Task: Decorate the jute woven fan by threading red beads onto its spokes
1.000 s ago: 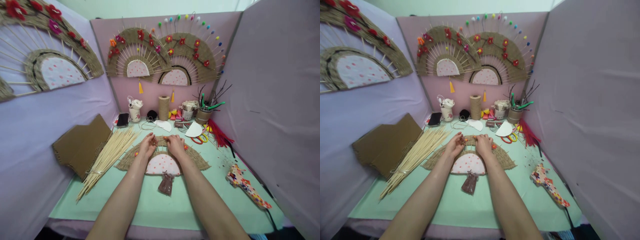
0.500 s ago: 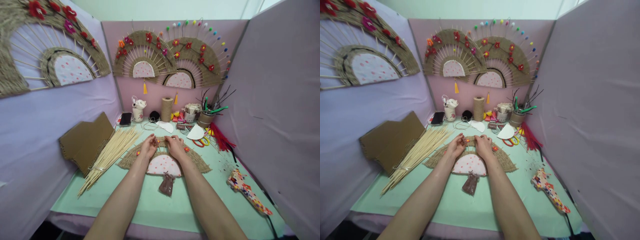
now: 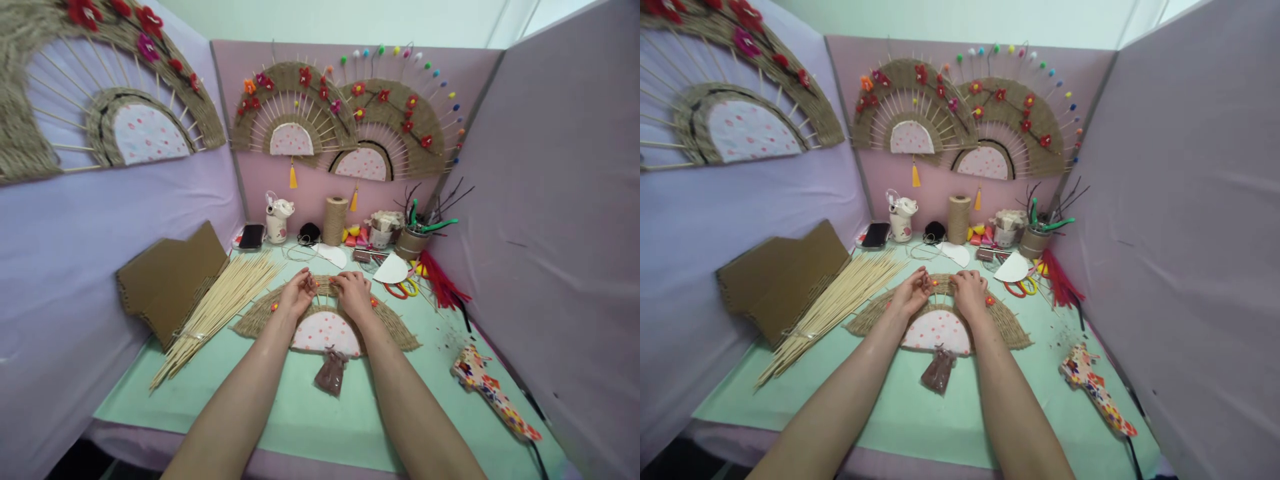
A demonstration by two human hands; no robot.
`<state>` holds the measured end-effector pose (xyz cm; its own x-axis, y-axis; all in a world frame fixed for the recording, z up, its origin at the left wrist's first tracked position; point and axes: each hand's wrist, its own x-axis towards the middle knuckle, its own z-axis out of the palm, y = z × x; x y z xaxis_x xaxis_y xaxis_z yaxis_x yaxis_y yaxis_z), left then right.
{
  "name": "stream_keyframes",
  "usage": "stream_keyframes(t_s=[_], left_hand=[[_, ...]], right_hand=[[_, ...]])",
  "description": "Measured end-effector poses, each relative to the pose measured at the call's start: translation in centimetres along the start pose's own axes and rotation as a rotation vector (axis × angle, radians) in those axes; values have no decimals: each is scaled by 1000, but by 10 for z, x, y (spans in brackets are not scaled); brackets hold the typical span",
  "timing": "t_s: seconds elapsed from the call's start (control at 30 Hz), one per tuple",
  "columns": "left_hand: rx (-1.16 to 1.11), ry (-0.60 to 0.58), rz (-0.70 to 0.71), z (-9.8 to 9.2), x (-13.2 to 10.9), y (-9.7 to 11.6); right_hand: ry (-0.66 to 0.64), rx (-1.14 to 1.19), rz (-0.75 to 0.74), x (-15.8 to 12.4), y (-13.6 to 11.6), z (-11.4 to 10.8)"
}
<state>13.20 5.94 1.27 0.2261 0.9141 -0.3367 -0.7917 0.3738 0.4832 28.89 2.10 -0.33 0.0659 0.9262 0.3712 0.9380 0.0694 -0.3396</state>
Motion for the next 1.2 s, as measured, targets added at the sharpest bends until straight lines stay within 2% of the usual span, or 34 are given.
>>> stream_keyframes(t_s=[0.17,0.5,0.7,0.9,1.03,1.2], left_hand=[[-11,15,-10,2,-1,1],[-20,43,-15,1,0,1],[-26,39,-22,0,1,0],[-29,35,-20,1,0,0],[-37,40,-12,2,-2,0],[-39,46,-10,2,-2,0]], right_hand=[[-67,-59,-35,-2,1,3],[15,-49,50,0,5,6],[-3,38,119,0,5,6],[63,102,54,2,5,5],[30,76,-48,1,2,2],[-14,22,-18,1,3,4]])
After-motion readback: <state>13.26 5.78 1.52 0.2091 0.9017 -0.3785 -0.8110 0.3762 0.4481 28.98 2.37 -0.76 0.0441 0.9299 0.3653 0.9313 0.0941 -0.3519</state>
